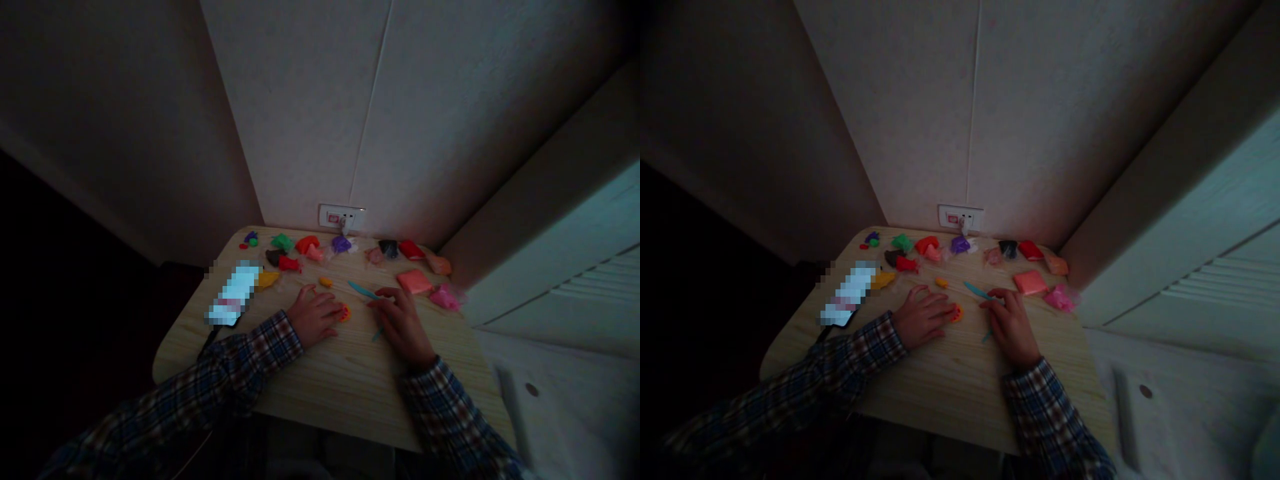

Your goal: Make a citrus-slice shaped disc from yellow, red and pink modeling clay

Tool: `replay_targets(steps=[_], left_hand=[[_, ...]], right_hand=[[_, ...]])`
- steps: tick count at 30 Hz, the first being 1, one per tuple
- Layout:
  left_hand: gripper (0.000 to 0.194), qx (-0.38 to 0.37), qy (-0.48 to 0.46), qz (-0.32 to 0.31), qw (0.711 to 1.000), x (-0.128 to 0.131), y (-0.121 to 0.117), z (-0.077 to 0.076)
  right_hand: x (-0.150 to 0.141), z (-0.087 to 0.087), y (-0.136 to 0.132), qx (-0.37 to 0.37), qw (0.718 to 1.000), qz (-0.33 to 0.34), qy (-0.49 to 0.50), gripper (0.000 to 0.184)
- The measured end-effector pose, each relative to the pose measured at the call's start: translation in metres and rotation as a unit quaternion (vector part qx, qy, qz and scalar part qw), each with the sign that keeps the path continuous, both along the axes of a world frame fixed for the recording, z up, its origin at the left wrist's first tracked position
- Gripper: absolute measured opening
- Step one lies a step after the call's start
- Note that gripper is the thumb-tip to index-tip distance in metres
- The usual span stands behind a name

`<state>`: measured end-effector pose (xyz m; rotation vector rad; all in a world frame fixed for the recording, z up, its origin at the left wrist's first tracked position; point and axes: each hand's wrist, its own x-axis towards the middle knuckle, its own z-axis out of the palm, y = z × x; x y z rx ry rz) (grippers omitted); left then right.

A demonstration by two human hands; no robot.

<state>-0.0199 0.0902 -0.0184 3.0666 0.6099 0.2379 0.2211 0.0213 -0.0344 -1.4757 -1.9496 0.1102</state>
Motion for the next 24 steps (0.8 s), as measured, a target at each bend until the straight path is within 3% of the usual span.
replay_targets(steps=[13,21,24], left_hand=[[0.049,0.008,0.026,-0.008,1.0,0.014,-0.013,-0.002],[0.034,-0.103,0.025,0.003,0.994,0.016,-0.002,0.01],[0.042,-0.112,0.029,0.014,0.993,0.022,0.009,0.016]], right_hand=[[0.0,-0.001,0.0,-0.01,1.0,0.001,-0.002,0.022],[-0.003,0.0,-0.001,-0.018,1.0,0.009,0.001,0.021],[-0.002,-0.001,-0.001,-0.01,1.0,0.013,-0.003,0.021]])
